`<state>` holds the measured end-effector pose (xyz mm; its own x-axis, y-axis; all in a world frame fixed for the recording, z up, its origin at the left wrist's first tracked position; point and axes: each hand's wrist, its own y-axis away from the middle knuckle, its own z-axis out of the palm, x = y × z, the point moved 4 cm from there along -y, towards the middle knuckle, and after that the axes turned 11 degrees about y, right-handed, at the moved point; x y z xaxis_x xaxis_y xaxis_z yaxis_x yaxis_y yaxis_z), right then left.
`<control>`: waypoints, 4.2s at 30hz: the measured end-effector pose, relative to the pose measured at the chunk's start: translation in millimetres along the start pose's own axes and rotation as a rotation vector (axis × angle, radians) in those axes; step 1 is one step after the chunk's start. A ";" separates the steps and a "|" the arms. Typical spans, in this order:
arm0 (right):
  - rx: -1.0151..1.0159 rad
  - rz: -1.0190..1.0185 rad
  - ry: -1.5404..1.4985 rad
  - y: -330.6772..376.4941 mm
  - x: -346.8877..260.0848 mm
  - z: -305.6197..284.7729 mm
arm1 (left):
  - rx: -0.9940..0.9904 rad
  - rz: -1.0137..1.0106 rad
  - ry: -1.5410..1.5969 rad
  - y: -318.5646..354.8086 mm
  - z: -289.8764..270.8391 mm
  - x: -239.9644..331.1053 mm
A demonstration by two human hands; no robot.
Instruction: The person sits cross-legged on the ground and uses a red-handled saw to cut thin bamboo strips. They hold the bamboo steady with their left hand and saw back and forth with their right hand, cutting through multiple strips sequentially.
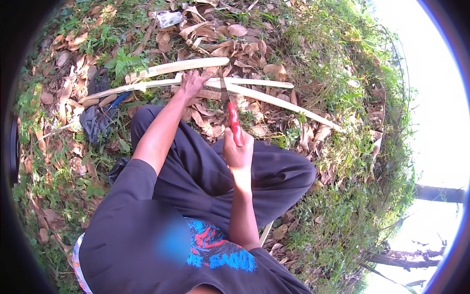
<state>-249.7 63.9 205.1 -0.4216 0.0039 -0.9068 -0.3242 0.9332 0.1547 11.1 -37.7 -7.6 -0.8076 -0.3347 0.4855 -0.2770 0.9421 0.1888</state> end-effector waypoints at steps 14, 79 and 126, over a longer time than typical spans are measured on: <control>-0.052 0.142 -0.047 16.2 -6.3 -20.9 | 0.195 0.069 0.017 -3.4 4.6 -6.7; 0.033 -0.040 0.102 16.2 -22.1 -24.6 | 0.205 0.550 -0.017 9.0 -20.0 12.9; -0.044 0.006 0.135 4.3 -31.9 -10.8 | 0.093 0.174 0.278 -12.3 1.4 1.0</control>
<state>-246.7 64.0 239.0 -0.5331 -0.0414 -0.8451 -0.3566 0.9168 0.1800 13.0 -49.6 -10.6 -0.6775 -0.1486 0.7203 -0.2041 0.9789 0.0100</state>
